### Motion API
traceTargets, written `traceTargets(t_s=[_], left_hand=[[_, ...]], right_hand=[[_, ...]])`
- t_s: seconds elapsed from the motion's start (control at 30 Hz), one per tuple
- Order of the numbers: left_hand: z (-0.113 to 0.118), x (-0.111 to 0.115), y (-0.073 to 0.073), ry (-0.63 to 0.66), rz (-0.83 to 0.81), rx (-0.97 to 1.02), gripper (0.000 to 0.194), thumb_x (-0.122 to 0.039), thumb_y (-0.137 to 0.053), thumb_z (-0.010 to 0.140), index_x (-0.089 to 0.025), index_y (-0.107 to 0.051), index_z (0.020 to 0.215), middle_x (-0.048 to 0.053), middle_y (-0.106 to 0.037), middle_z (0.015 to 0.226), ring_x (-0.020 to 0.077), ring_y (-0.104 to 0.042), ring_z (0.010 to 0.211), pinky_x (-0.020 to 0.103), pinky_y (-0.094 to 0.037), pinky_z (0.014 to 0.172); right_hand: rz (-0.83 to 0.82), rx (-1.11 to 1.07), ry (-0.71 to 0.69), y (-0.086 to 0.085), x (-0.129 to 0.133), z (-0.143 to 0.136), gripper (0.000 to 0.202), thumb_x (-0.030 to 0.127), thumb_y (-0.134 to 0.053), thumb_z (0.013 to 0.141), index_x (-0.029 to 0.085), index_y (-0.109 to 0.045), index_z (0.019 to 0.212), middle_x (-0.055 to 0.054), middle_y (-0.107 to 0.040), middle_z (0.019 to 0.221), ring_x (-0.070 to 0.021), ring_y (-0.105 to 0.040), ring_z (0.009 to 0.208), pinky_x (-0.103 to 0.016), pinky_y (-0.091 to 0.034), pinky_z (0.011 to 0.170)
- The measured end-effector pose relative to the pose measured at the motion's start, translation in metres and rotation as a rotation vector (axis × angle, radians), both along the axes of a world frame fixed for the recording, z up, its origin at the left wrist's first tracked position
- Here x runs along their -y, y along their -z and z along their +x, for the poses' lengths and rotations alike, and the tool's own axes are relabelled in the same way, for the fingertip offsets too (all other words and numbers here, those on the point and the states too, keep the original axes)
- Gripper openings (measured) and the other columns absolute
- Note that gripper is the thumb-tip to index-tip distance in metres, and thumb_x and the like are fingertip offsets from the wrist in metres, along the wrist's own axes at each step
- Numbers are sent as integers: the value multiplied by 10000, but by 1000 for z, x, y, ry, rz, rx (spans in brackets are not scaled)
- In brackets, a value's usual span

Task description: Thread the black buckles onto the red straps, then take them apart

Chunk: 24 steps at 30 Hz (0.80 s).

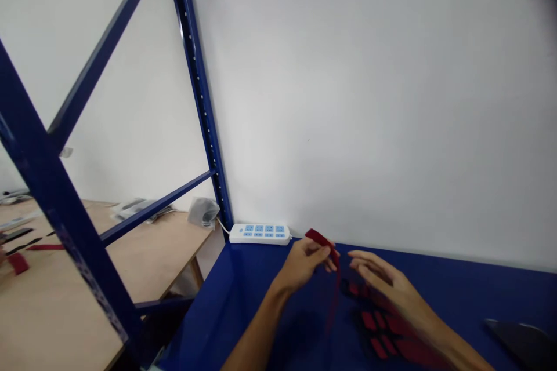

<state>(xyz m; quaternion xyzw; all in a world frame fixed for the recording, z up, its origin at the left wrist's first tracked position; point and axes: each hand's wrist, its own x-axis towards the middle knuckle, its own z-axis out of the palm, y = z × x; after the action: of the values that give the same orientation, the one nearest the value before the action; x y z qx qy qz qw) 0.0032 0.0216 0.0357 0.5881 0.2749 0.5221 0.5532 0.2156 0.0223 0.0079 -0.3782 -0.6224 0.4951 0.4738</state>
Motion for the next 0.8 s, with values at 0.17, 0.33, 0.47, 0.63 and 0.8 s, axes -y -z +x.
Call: traceTargets(t_s=[0.17,0.33,0.47,0.63,0.8], left_hand=[[1,0,-4,-16,-156,184,509,-575,-742,747,-94,-698,910,124,-728,903,148,-670,667,271,-501,678],[5,-3,3,-54,-195,129,599,-651,-690,745,-78,-677,917,140,-726,872,158,-682,655,260,-504,647],[-2,-12,6,-208,-100,-156,603,-680,-551,818,-97,-632,947,95,-690,743,159,-647,606,262,-492,595],[-30,-17,8,-303,-49,-644,377,-467,-460,912,-133,-620,978,67,-696,829,131,-619,645,232,-456,590],[-66,-14,7,-24,-164,-992,192,-350,-695,719,-165,-687,667,-5,-665,623,137,-579,600,245,-414,600]], right_hand=[[36,251,-164,-7,22,-17,429,560,-702,811,247,-676,1103,-68,-693,1029,-258,-632,894,-355,-528,797],[-34,198,-185,-4,30,-26,360,537,-683,838,245,-678,1048,-29,-671,837,-222,-639,800,-311,-525,724],[-109,151,-183,0,20,-17,386,537,-612,876,217,-686,1078,-28,-668,765,-171,-595,629,-263,-469,556],[-179,237,-113,3,2,-1,534,636,-529,883,150,-732,796,-65,-692,723,-100,-448,442,-232,-344,431],[-208,414,-201,-4,-2,17,504,621,-639,835,151,-727,674,18,-487,402,-83,-360,364,-207,-251,388]])
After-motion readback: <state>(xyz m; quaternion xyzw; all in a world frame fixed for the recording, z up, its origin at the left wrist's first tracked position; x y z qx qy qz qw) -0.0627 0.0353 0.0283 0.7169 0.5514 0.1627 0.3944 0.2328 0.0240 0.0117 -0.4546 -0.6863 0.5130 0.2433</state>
